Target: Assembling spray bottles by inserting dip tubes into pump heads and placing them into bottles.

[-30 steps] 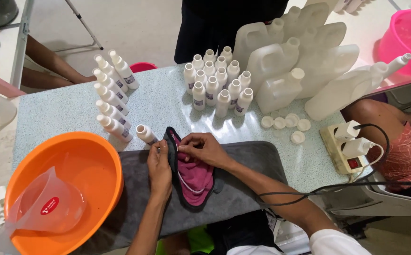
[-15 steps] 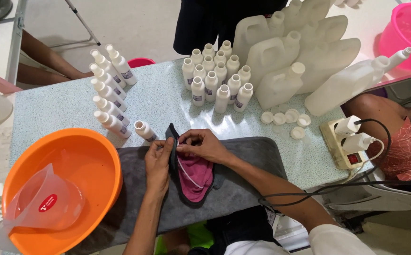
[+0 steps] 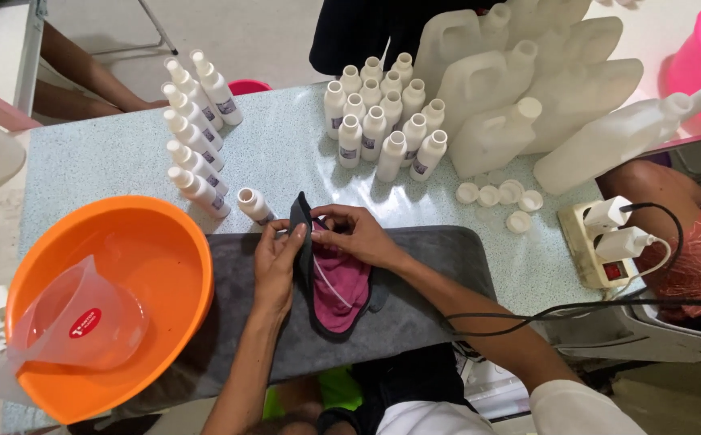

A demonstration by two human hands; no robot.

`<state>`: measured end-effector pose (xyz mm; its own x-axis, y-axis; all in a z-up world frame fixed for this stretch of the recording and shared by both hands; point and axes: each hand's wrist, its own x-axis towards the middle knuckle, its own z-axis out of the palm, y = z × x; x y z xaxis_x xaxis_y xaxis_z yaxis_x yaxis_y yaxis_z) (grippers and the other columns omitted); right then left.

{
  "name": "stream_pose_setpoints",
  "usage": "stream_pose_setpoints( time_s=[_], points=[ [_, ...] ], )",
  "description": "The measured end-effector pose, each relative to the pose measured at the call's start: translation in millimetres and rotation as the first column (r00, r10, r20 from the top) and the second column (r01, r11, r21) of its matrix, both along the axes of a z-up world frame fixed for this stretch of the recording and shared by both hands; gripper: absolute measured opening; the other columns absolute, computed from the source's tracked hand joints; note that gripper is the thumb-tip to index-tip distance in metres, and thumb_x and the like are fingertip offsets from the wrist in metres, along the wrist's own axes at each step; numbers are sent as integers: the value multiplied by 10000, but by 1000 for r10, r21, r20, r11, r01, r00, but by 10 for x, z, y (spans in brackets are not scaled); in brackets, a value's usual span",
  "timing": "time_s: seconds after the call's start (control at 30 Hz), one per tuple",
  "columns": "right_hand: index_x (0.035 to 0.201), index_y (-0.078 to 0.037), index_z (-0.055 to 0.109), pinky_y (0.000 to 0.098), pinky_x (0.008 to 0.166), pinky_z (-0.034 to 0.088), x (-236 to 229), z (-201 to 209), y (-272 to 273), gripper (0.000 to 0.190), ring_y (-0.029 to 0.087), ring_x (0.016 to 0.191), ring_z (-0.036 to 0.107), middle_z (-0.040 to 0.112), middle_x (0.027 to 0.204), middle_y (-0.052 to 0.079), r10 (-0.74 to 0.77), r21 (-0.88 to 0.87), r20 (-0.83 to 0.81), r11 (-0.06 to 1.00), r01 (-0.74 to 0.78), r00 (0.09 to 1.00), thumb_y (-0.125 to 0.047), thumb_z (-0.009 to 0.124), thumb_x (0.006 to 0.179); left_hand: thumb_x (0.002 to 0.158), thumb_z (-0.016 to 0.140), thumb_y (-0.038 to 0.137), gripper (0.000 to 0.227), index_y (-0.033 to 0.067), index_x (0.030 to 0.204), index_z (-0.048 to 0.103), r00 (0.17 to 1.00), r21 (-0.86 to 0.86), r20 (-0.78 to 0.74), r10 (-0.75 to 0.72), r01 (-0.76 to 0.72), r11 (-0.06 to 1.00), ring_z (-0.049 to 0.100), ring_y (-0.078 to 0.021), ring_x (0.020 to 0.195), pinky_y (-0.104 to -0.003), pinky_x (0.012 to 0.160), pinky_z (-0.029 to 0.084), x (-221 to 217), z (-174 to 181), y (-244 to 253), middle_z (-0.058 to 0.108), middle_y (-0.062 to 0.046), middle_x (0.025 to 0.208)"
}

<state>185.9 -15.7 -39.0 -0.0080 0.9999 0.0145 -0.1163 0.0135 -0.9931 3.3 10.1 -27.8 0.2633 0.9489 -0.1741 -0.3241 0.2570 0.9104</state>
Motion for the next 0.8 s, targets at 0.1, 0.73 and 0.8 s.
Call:
stream_pose_setpoints(
  time_s=[0.1, 0.73, 0.8],
  points=[
    [1232, -44, 725, 254, 667, 571, -19, 135, -30, 365, 126, 760, 668, 699, 766, 65, 13, 24, 62, 1000, -14, 998, -160, 796, 894, 975, 733, 242, 233, 81, 1080, 602, 999, 39, -38, -19, 21, 999, 649, -101, 619, -213, 512, 556, -54, -363, 73, 704, -46, 797],
    [1346, -107, 668, 286, 729, 588, 7, 155, -33, 332, 124, 895, 622, 709, 1009, 49, 118, 109, 32, 987, -120, 993, -178, 664, 1021, 1014, 684, 213, 142, 82, 962, 671, 988, 159, -148, 50, -26, 987, 557, -53, 602, -179, 509, 471, -31, -94, 22, 653, -8, 703],
    [1345, -95, 659, 311, 817, 563, 3, 67, -5, 345, 131, 944, 620, 696, 1021, 60, 104, 169, 57, 979, -112, 993, -147, 695, 1006, 934, 790, 318, 273, 101, 1045, 667, 976, 188, -213, 31, 10, 982, 587, -65, 720, -219, 632, 517, -17, 4, -19, 706, -22, 825]
  ],
)
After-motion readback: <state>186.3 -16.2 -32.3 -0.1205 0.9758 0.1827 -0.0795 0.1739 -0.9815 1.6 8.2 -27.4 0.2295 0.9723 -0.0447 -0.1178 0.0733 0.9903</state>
